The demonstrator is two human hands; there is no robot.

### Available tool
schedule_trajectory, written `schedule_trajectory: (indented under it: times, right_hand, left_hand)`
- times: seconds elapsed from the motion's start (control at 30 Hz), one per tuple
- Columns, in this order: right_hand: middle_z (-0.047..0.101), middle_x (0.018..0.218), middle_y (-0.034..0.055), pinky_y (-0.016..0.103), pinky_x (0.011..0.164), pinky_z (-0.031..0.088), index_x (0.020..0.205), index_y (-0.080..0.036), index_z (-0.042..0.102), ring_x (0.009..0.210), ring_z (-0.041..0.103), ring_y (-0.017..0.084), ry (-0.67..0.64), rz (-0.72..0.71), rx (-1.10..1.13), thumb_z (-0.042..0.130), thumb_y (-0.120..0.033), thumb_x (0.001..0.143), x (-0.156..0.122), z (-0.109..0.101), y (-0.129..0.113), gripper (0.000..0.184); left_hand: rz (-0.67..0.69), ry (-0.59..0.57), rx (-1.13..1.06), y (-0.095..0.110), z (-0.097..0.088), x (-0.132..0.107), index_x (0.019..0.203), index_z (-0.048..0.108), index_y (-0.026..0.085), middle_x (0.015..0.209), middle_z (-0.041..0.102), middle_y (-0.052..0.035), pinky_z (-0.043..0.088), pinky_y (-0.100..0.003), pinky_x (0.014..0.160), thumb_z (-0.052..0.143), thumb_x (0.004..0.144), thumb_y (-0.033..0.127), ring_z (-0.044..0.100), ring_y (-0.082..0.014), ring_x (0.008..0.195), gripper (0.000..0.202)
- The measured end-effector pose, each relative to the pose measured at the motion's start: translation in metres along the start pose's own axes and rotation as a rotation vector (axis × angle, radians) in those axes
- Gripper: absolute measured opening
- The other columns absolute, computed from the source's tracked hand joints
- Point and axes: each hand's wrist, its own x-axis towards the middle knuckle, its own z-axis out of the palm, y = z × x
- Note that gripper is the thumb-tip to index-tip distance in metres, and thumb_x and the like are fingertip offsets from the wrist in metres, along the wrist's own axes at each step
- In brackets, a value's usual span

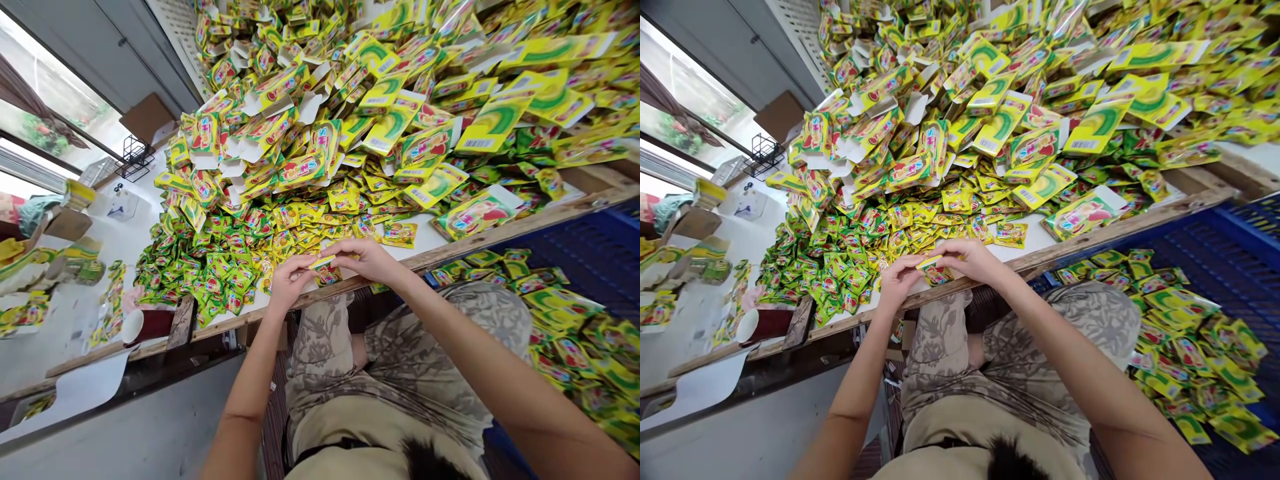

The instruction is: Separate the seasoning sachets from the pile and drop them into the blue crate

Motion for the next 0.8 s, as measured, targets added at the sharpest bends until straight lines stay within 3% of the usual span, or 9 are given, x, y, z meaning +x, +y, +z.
schedule_trajectory:
  times: [0.13, 0.3, 0.67, 0.73, 0.8]
  right_hand:
    - [0.075, 0.099, 0.0058, 0.034, 0.083, 0.053, 0.100, -0.024, 0.074, 0.090, 0.069, 0.020, 0.077, -0.154, -0.074, 0.065, -0.034, 0.087, -0.009, 0.007, 0.008, 0.019]
    - [0.074, 0.099, 0.0059, 0.033, 0.083, 0.054, 0.105, -0.025, 0.071, 0.093, 0.069, 0.019, 0.122, -0.229, -0.145, 0.057, -0.029, 0.092, -0.013, 0.016, 0.013, 0.020]
    - [0.073, 0.093, 0.0058, 0.033, 0.078, 0.055, 0.099, -0.023, 0.070, 0.087, 0.068, 0.019, 0.181, -0.241, -0.193, 0.056, -0.025, 0.091, -0.007, 0.026, 0.006, 0.017]
    - [0.073, 0.090, 0.0052, 0.034, 0.078, 0.055, 0.095, -0.023, 0.070, 0.086, 0.068, 0.019, 0.248, -0.224, -0.179, 0.054, -0.028, 0.091, -0.010, 0.017, -0.005, 0.017]
    - [0.073, 0.089, 0.0045, 0.035, 0.077, 0.056, 0.093, -0.024, 0.069, 0.083, 0.068, 0.020, 0.397, -0.162, -0.212, 0.051, -0.031, 0.092, -0.026, -0.010, -0.020, 0.019]
  left_hand:
    - [0.099, 0.081, 0.070, -0.004, 0.005, -0.004, 0.097, 0.074, 0.022, 0.100, 0.074, -0.0074, 0.057, -0.034, 0.084, 0.071, 0.081, 0.024, 0.070, -0.0173, 0.096, 0.016]
    - [0.192, 0.078, 0.157, -0.003, 0.008, -0.003, 0.093, 0.074, 0.022, 0.097, 0.075, -0.0067, 0.057, -0.035, 0.086, 0.070, 0.082, 0.021, 0.070, -0.0172, 0.093, 0.012]
    - [0.149, 0.168, 0.141, -0.001, 0.019, -0.005, 0.088, 0.073, 0.020, 0.093, 0.073, -0.0072, 0.057, -0.035, 0.082, 0.067, 0.084, 0.027, 0.069, -0.0179, 0.092, 0.010]
    - [0.119, 0.163, 0.172, 0.003, 0.018, -0.005, 0.099, 0.071, 0.020, 0.103, 0.071, -0.0092, 0.057, -0.035, 0.084, 0.065, 0.086, 0.031, 0.068, -0.0187, 0.097, 0.018]
    - [0.095, 0.196, 0.222, 0.006, 0.010, -0.007, 0.114, 0.065, 0.020, 0.116, 0.066, -0.0117, 0.057, -0.035, 0.084, 0.064, 0.086, 0.035, 0.067, -0.0197, 0.101, 0.032]
